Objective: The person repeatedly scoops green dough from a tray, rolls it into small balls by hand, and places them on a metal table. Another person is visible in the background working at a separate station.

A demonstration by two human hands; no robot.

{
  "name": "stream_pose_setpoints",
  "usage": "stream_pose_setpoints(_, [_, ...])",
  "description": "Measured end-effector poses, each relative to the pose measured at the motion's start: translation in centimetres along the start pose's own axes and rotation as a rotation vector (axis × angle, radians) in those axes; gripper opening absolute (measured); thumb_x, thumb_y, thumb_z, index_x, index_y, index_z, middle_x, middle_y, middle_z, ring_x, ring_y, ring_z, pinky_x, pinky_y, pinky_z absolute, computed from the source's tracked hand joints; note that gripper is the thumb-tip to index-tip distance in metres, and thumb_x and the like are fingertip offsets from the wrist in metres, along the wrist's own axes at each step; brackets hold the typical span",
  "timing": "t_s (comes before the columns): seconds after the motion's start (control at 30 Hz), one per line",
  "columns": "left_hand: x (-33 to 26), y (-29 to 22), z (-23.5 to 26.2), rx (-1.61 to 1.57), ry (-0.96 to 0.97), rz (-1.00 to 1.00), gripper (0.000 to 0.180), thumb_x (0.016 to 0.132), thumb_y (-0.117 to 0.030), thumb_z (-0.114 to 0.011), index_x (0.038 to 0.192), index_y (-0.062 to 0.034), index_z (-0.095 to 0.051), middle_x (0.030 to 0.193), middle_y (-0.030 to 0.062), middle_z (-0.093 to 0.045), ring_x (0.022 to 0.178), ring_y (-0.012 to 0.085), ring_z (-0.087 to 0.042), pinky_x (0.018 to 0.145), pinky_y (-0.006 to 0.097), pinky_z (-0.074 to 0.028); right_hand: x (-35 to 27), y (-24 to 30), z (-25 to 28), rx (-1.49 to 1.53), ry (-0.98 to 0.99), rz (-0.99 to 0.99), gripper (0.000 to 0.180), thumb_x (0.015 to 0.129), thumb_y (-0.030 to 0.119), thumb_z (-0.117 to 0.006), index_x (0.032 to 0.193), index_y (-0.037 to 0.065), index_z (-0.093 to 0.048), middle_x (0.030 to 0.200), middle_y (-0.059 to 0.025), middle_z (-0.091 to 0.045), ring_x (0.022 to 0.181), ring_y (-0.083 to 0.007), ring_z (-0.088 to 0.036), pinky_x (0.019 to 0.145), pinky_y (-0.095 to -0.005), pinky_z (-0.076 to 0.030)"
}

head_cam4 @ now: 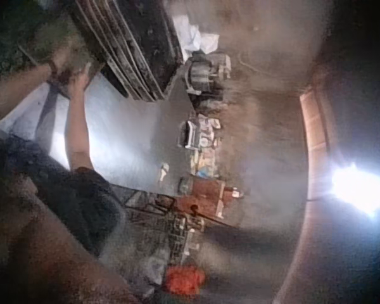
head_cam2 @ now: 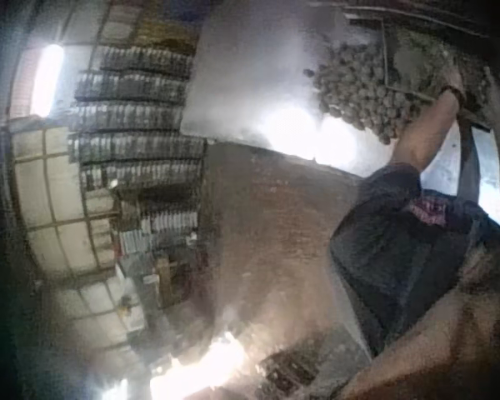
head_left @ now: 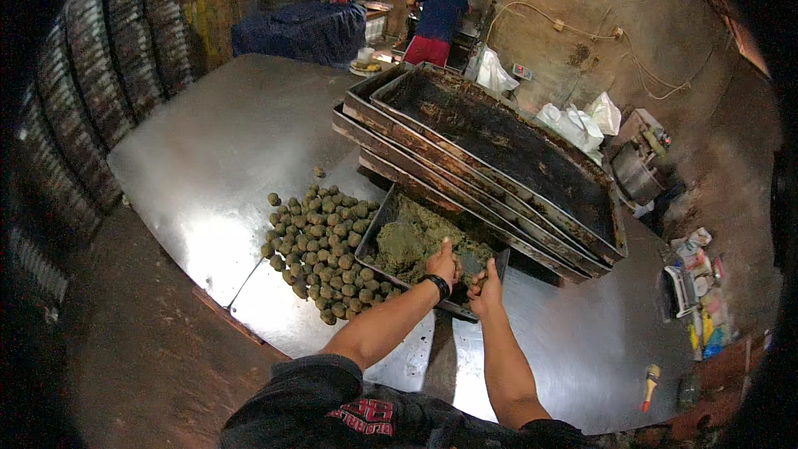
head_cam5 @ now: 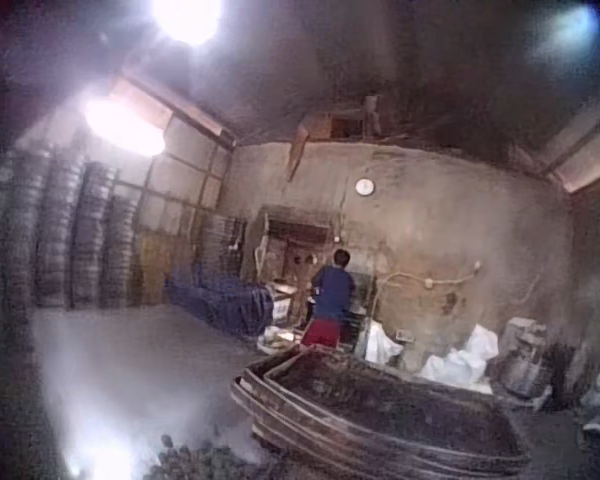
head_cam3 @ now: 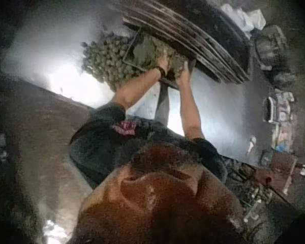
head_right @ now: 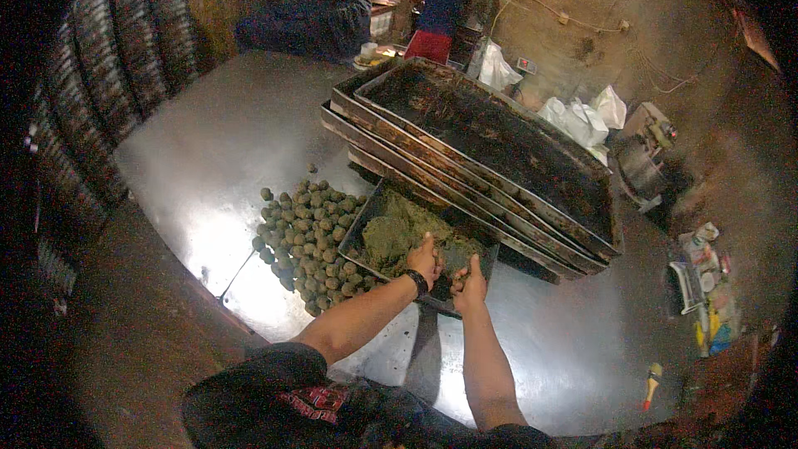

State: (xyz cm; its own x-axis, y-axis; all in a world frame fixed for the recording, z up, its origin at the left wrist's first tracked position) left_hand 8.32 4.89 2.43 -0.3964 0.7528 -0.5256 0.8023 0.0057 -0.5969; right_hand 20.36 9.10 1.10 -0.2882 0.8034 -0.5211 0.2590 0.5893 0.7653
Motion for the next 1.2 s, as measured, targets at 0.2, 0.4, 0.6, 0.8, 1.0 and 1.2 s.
stream_pose_setpoints(0.2, [-0.7,1.2,0.3,0.109,-0.043,-0.322,0.033,0.092,-0.038,-0.043,0.086,-0.0059,-0.051,0.072,0.0041,-0.048,0.048,0.0120,-0.040,0.041,0.028,-0.033,0.2,2.5,0.2,0.011,0.287,0.074,0.027,0.087,0.038,-0.050,0.083,0.011,-0.051,0.075,0.0010,-0.053,0.053,-0.0108,-0.041,0.043,-0.0248,-0.030])
stream_pose_setpoints(0.4, [-1.8,1.6,-0.4,0.449,-0.317,-0.424,0.047,0.084,-0.048,-0.052,0.064,-0.0060,-0.055,0.049,0.0046,-0.046,0.043,0.0136,-0.042,0.038,0.027,-0.030,0.0,0.8,0.3,-0.093,0.073,0.095,0.043,0.081,0.053,-0.055,0.071,0.013,-0.043,0.064,-0.0008,-0.047,0.046,-0.0102,-0.037,0.040,-0.0237,-0.027])
stream_pose_setpoints(0.6, [0.0,-0.2,2.0,0.612,-0.097,-0.412,0.062,0.082,-0.057,-0.046,0.062,0.0002,-0.059,0.058,0.0157,-0.057,0.054,0.0271,-0.059,0.055,0.044,-0.047,1.7,0.6,0.7,0.026,0.106,0.077,0.034,0.083,0.044,-0.056,0.081,0.010,-0.053,0.069,-0.0020,-0.051,0.053,-0.0110,-0.046,0.044,-0.0224,-0.029])
stream_pose_setpoints(0.8, [1.6,-3.9,5.1,1.033,-0.067,-0.542,0.066,0.080,-0.060,-0.047,0.062,0.0027,-0.057,0.055,0.0168,-0.055,0.048,0.0270,-0.054,0.052,0.041,-0.043,-0.3,0.0,-4.2,-0.466,0.027,0.398,0.026,0.082,0.034,-0.061,0.081,0.009,-0.054,0.071,-0.0028,-0.054,0.051,-0.0108,-0.045,0.043,-0.0250,-0.036])
stream_pose_setpoints(1.0, [3.4,-8.9,9.5,0.460,0.124,-0.233,0.058,0.081,-0.058,-0.049,0.059,-0.0044,-0.049,0.051,0.0059,-0.046,0.041,0.0187,-0.044,0.041,0.036,-0.035,-1.8,-2.9,-12.0,-0.226,-0.103,0.232,0.041,0.080,0.046,-0.059,0.071,0.008,-0.047,0.059,-0.0028,-0.046,0.042,-0.0130,-0.038,0.040,-0.0246,-0.029])
stream_pose_setpoints(1.2, [-0.2,-19.8,15.7,0.065,0.407,-0.004,0.024,0.080,-0.025,-0.064,0.074,-0.0092,-0.047,0.064,-0.0008,-0.044,0.050,0.0080,-0.040,0.037,0.019,-0.025,-3.3,-5.1,-21.7,-0.126,0.272,0.211,0.024,0.083,0.025,-0.059,0.099,0.008,-0.054,0.081,-0.0028,-0.055,0.065,-0.0126,-0.049,0.049,-0.0231,-0.034])
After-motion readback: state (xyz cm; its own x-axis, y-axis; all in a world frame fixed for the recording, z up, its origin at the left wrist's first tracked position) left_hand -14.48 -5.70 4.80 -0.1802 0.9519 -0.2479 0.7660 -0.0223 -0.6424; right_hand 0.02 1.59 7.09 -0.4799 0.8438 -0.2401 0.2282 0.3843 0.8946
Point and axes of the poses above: each hand's wrist, its own x-axis towards the middle knuckle, its own z-axis out of the back of the hand, y = z × x, the point moved 1 cm from there along x, towards the middle knuckle
